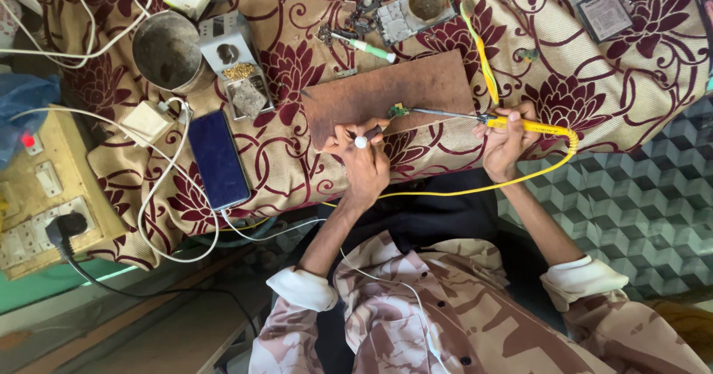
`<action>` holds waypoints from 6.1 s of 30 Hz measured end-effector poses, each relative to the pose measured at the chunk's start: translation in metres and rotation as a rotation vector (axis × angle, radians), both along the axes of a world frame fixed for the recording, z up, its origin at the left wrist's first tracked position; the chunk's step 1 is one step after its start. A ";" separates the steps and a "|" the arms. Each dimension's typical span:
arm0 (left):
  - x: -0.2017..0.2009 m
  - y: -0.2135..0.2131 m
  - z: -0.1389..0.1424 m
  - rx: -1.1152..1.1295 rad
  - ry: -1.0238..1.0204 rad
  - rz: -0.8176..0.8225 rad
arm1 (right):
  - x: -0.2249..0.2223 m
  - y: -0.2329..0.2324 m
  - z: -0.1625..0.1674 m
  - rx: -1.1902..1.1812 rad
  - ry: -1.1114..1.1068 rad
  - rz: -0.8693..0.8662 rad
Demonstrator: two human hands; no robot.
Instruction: The person uses a soldering iron and solder wire to apply solder to a small green circuit board held on a wooden board. The person repeatedly heats the board and feeds solder, maintaining a steady hand throughout the process.
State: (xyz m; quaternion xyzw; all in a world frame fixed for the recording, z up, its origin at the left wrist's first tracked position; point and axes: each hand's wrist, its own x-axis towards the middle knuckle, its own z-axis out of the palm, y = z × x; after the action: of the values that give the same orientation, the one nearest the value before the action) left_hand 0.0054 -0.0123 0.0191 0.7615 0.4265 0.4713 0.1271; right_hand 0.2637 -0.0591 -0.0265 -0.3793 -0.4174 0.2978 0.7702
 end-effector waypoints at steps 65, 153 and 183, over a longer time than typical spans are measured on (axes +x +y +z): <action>-0.003 0.001 0.004 0.063 -0.039 -0.063 | 0.000 -0.002 -0.007 0.022 0.006 -0.010; -0.001 0.002 0.001 0.089 -0.034 -0.041 | -0.003 0.001 -0.003 0.006 0.014 -0.035; -0.002 0.002 0.001 0.085 -0.028 -0.053 | -0.006 0.002 0.002 0.034 0.072 -0.007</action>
State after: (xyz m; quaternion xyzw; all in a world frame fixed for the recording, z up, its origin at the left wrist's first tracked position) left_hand 0.0037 -0.0100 0.0205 0.7704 0.3841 0.4961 0.1132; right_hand 0.2579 -0.0566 -0.0245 -0.3565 -0.3931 0.3012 0.7923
